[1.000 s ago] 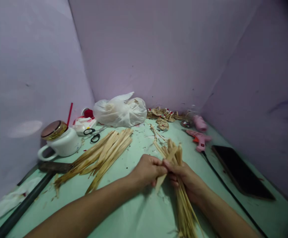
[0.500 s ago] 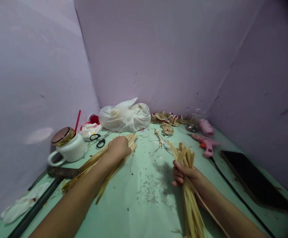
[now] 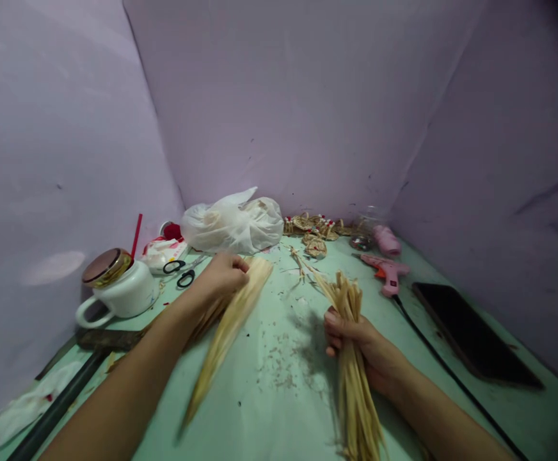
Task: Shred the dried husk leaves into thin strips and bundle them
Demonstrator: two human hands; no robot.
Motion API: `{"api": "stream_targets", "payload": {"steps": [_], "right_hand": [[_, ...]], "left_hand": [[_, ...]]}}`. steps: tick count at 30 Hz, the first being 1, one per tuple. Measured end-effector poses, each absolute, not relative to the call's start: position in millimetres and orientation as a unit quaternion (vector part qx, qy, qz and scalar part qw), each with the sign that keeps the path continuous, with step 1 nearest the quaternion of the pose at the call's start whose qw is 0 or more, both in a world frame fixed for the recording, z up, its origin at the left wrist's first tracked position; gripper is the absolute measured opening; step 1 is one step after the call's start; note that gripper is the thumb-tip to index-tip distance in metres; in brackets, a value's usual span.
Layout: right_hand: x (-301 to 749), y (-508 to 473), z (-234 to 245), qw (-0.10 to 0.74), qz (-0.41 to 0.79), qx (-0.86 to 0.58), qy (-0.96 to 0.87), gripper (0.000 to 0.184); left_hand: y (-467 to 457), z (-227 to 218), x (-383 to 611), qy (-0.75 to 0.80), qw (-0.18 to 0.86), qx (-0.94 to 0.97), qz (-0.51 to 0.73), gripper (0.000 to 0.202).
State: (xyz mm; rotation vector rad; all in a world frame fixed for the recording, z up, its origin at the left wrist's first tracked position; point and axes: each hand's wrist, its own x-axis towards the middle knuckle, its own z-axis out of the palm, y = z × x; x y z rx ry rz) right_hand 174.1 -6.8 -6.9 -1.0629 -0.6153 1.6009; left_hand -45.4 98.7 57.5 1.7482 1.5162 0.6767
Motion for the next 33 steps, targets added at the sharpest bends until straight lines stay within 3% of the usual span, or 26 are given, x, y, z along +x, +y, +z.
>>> {"api": "stream_targets", "payload": {"steps": [3, 7, 13, 21, 26, 33], "right_hand": [[172, -7, -7, 0.547, 0.661, -0.457, -0.234, 0.042], [167, -8, -4, 0.549, 0.668, -0.435, -0.251, 0.042], [167, -6, -4, 0.550, 0.638, -0.491, -0.223, 0.051], [170, -5, -10, 0.560, 0.590, -0.514, -0.272, 0.045], [165, -8, -9, 0.539, 0.569, -0.529, -0.325, 0.039], [166, -6, -12, 0.503, 0.553, -0.573, -0.335, 0.039]], "left_hand": [[79, 59, -22, 0.543, 0.522, 0.598, 0.275, 0.012], [53, 40, 12, 0.495, 0.625, 0.550, 0.249, 0.016], [49, 13, 27, 0.493, 0.642, 0.522, 0.269, 0.013], [50, 7, 26, 0.450, 0.711, 0.416, 0.346, 0.012], [25, 6, 38, 0.360, 0.812, 0.341, 0.308, 0.036], [20, 3, 40, 0.398, 0.779, 0.349, 0.336, 0.030]]}}
